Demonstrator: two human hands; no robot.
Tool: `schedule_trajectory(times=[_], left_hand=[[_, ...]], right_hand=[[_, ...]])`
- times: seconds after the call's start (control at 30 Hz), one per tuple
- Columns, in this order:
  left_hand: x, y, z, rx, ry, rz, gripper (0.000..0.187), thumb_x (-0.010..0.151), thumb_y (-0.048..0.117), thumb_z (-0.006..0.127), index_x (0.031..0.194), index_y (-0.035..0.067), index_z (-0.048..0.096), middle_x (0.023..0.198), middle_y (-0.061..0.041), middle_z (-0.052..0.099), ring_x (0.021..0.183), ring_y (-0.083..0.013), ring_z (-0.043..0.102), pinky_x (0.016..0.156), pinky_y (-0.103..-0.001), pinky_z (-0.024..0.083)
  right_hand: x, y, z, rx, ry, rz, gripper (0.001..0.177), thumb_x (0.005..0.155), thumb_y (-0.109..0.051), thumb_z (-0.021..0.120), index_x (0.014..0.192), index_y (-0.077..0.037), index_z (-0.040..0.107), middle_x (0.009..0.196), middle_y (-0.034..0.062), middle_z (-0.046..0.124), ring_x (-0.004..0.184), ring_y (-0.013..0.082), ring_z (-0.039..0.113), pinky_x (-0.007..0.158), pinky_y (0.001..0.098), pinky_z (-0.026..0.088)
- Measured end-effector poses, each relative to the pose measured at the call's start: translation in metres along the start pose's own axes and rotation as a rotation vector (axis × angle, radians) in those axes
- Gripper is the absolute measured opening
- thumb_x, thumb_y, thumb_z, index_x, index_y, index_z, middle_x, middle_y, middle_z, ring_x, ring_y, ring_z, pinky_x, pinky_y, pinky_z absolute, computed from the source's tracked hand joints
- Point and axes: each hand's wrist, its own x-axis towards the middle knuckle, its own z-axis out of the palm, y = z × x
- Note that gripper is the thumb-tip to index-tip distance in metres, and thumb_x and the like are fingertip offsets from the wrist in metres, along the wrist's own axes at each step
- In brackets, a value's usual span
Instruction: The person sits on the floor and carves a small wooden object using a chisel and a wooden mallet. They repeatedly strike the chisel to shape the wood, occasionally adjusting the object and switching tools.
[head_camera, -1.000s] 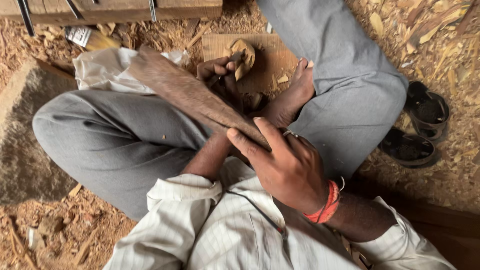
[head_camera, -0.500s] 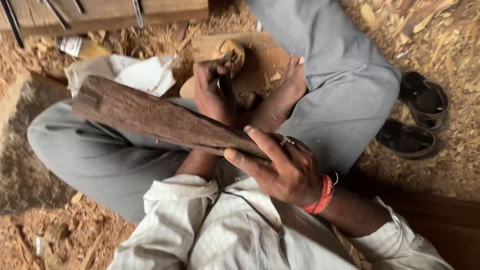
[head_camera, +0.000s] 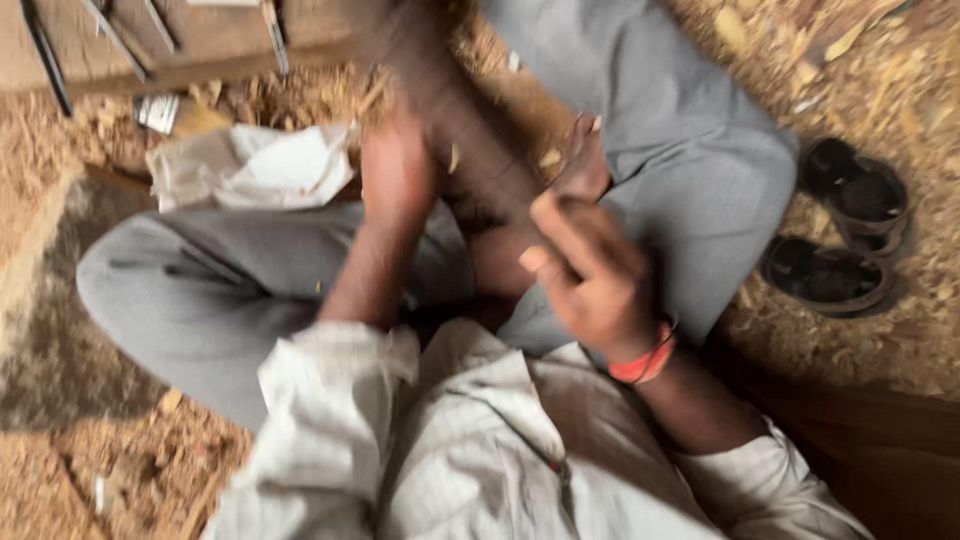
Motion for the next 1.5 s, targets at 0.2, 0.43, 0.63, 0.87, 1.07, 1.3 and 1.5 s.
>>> schedule_trajectory(times=[0.2,0.43,0.63,0.87,1.07,1.3,1.5], left_hand=[[0.057,-0.008,-0.045,-0.374,0.158,0.327,0.013,0.106,0.021,0.071,0.112,0.009,0.069,0.104,-0.011,0.075,0.081,-0.0283,0.075,0.068,-0.040,0.060],[0.053,0.000,-0.069,-0.243,0.003,0.502,0.015,0.103,0.021,0.073,0.108,0.007,0.071,0.109,-0.013,0.074,0.083,-0.0316,0.074,0.070,-0.043,0.060],[0.052,0.001,-0.064,-0.206,0.057,0.522,0.018,0.102,0.025,0.072,0.109,0.009,0.072,0.111,-0.011,0.074,0.084,-0.0297,0.075,0.072,-0.042,0.061],[0.049,0.004,-0.072,-0.189,0.002,0.498,0.019,0.102,0.028,0.072,0.108,0.010,0.074,0.102,-0.009,0.073,0.080,-0.0299,0.074,0.071,-0.045,0.060],[0.042,0.008,-0.061,-0.147,-0.019,0.460,0.022,0.103,0.027,0.071,0.109,0.007,0.073,0.102,-0.012,0.074,0.075,-0.0278,0.075,0.067,-0.043,0.061],[0.045,0.005,-0.054,-0.120,0.091,0.552,0.017,0.104,0.021,0.069,0.116,0.010,0.074,0.111,-0.014,0.075,0.080,-0.0245,0.076,0.071,-0.040,0.063],[0.039,0.015,-0.060,-0.151,0.035,0.516,0.020,0.100,0.009,0.069,0.118,0.002,0.072,0.120,-0.016,0.072,0.075,-0.0283,0.074,0.063,-0.040,0.062]], right_hand=[[-0.026,0.007,-0.020,0.050,0.142,0.161,0.049,0.104,-0.004,0.073,0.148,0.005,0.054,0.125,0.0180,0.066,0.105,0.0267,0.066,0.094,0.0353,0.054],[-0.052,0.001,-0.021,0.131,0.182,0.268,0.050,0.106,-0.007,0.072,0.150,0.006,0.052,0.119,0.0140,0.064,0.098,0.0175,0.061,0.089,0.0285,0.052],[-0.054,-0.008,-0.022,0.094,0.186,0.208,0.049,0.106,-0.008,0.072,0.149,0.006,0.053,0.119,0.0138,0.065,0.099,0.0178,0.062,0.090,0.0286,0.052],[-0.050,-0.016,-0.024,0.054,0.184,0.123,0.048,0.107,-0.009,0.072,0.149,0.004,0.052,0.122,0.0167,0.065,0.107,0.0225,0.065,0.095,0.0323,0.053],[-0.039,-0.018,-0.012,0.056,0.157,0.053,0.047,0.106,-0.009,0.071,0.147,0.004,0.052,0.125,0.0181,0.065,0.107,0.0247,0.067,0.091,0.0336,0.056],[-0.029,-0.019,0.000,0.052,0.089,0.091,0.050,0.104,-0.006,0.072,0.148,0.005,0.052,0.120,0.0170,0.066,0.106,0.0273,0.067,0.095,0.0357,0.056],[-0.025,-0.018,0.000,0.058,0.056,0.159,0.050,0.101,-0.005,0.072,0.146,0.004,0.054,0.114,0.0172,0.066,0.100,0.0282,0.067,0.088,0.0352,0.055]])
